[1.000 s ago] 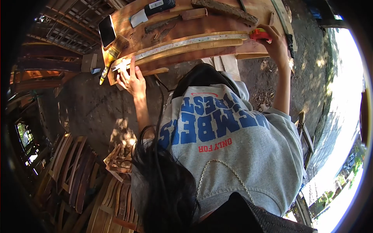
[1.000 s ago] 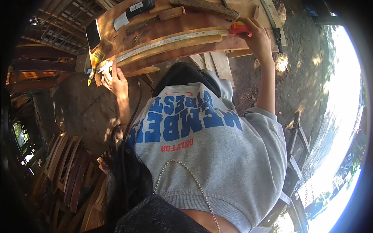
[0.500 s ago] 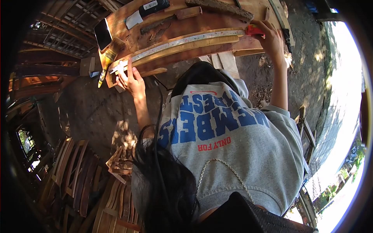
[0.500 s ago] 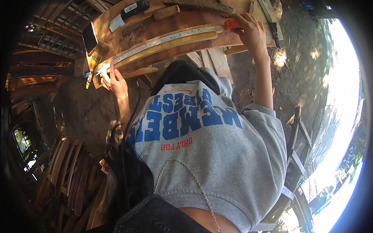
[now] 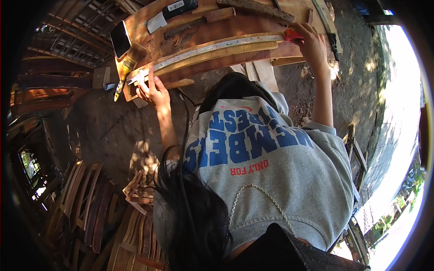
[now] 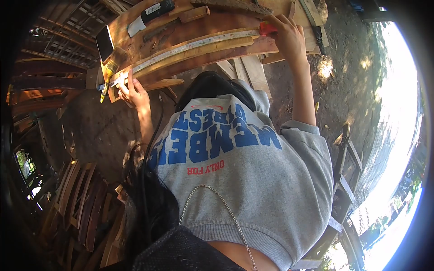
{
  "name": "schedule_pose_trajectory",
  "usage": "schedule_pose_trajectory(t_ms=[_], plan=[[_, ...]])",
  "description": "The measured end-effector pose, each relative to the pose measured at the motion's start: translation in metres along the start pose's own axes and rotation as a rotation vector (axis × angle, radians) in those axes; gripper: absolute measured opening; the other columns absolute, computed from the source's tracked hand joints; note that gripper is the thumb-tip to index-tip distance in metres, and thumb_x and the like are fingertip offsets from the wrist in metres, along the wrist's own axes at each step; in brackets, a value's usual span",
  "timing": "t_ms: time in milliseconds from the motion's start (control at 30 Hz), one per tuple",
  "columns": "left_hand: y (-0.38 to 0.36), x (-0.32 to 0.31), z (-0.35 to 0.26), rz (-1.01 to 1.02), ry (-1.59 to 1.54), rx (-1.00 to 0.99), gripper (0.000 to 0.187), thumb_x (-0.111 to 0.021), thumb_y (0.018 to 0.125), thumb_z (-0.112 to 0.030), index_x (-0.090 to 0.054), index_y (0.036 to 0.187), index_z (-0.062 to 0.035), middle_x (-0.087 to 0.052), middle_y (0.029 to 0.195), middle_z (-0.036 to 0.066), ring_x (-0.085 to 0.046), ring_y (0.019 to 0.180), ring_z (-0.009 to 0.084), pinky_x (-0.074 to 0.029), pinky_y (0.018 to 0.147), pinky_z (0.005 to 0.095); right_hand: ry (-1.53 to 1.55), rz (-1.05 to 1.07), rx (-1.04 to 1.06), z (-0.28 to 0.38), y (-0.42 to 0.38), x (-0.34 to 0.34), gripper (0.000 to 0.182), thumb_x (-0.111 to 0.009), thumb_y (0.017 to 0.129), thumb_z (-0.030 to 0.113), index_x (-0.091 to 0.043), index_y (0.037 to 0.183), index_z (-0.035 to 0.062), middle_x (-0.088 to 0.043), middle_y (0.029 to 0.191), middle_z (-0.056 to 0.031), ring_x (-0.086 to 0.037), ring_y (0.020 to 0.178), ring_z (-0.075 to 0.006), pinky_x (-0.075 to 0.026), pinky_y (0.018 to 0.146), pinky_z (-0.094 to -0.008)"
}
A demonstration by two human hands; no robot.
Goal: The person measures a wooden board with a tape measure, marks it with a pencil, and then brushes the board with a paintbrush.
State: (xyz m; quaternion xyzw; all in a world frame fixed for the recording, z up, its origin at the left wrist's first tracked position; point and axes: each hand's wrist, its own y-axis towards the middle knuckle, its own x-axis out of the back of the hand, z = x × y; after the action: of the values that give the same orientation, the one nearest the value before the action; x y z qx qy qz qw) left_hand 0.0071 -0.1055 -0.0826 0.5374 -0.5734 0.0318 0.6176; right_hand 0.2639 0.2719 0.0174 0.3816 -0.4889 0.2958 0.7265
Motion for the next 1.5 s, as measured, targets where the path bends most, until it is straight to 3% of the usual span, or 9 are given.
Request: schedule_pose_trajectory(t_ms=[233,500,700,767,1000,1067,1200,1267,1500], plan=[[-0.005,-0.017,-0.001,-0.098,-0.138,0.060,0.032,-0.048,0.096,-0.026,-0.066,0.121,-0.0175,-0.054,0.133,0.013,-0.049,0.121,0.0305,-0.028,0.102,0.0486,-0.125,-0.077,-0.033,0.027,-0.002,0.003,0.033,-0.068,0.079,0.014,-0.064,0.110,0.0256,-0.064,0.104,0.0045,-0.058,0.104,-0.0204,-0.040,0.088,-0.0385],[-0.002,-0.022,-0.008,-0.195,-0.228,0.045,0.034,-0.044,0.099,-0.026,-0.067,0.117,-0.0104,-0.054,0.124,0.021,-0.052,0.113,0.0382,-0.040,0.098,0.0467,-0.231,-0.054,-0.069,0.040,-0.002,-0.004,0.034,-0.068,0.080,0.011,-0.062,0.111,0.0229,-0.060,0.107,0.0033,-0.054,0.105,-0.0226,-0.036,0.092,-0.0407],[-0.003,-0.021,-0.007,-0.201,-0.224,0.065,0.034,-0.044,0.099,-0.027,-0.068,0.117,-0.0111,-0.053,0.120,0.020,-0.052,0.110,0.0378,-0.040,0.097,0.0467,-0.268,-0.062,-0.042,0.043,0.002,-0.010,0.033,-0.071,0.078,0.015,-0.060,0.108,0.0217,-0.057,0.106,0.0007,-0.052,0.105,-0.0256,-0.035,0.092,-0.0442],[-0.003,-0.021,-0.006,-0.205,-0.198,0.058,0.034,-0.044,0.098,-0.027,-0.068,0.117,-0.0116,-0.053,0.120,0.019,-0.052,0.111,0.0370,-0.039,0.098,0.0471,-0.221,-0.152,-0.010,0.044,0.002,-0.012,0.024,-0.064,0.075,0.008,-0.060,0.096,0.0198,-0.057,0.099,-0.0009,-0.053,0.102,-0.0262,-0.035,0.092,-0.0456],[-0.006,-0.024,-0.003,-0.210,-0.150,0.054,0.034,-0.045,0.096,-0.027,-0.069,0.116,-0.0142,-0.053,0.122,0.016,-0.051,0.113,0.0329,-0.034,0.098,0.0471,-0.185,-0.178,-0.038,0.042,-0.001,-0.013,0.025,-0.063,0.075,0.006,-0.060,0.095,0.0201,-0.058,0.099,-0.0002,-0.053,0.102,-0.0255,-0.035,0.091,-0.0443],[-0.006,-0.023,-0.004,-0.208,-0.129,0.054,0.034,-0.045,0.096,-0.028,-0.069,0.116,-0.0144,-0.053,0.122,0.016,-0.051,0.112,0.0327,-0.034,0.098,0.0469,-0.233,-0.100,-0.070,0.041,-0.001,-0.011,0.030,-0.071,0.077,0.014,-0.062,0.105,0.0214,-0.058,0.106,0.0005,-0.053,0.106,-0.0249,-0.034,0.094,-0.0435],[-0.005,-0.024,-0.005,-0.226,-0.088,0.040,0.034,-0.044,0.096,-0.028,-0.069,0.116,-0.0148,-0.054,0.120,0.015,-0.052,0.111,0.0322,-0.033,0.098,0.0464,-0.197,-0.184,-0.025,0.041,0.000,-0.013,0.023,-0.064,0.077,0.007,-0.060,0.095,0.0199,-0.057,0.098,0.0001,-0.053,0.101,-0.0259,-0.035,0.091,-0.0439],[-0.005,-0.024,-0.005,-0.226,-0.089,0.044,0.034,-0.044,0.096,-0.027,-0.068,0.116,-0.0147,-0.054,0.119,0.015,-0.052,0.111,0.0323,-0.034,0.097,0.0465,-0.226,-0.103,-0.065,0.041,-0.001,-0.011,0.032,-0.072,0.077,0.014,-0.062,0.106,0.0214,-0.058,0.106,0.0001,-0.053,0.105,-0.0251,-0.034,0.093,-0.0433],[-0.007,-0.026,-0.004,-0.228,-0.117,0.055,0.032,-0.046,0.096,-0.026,-0.068,0.116,-0.0152,-0.054,0.118,0.016,-0.053,0.109,0.0338,-0.037,0.095,0.0467,-0.197,-0.082,-0.084,0.043,-0.001,-0.007,0.031,-0.071,0.077,0.015,-0.062,0.105,0.0215,-0.058,0.106,0.0001,-0.053,0.105,-0.0258,-0.035,0.093,-0.0433]])
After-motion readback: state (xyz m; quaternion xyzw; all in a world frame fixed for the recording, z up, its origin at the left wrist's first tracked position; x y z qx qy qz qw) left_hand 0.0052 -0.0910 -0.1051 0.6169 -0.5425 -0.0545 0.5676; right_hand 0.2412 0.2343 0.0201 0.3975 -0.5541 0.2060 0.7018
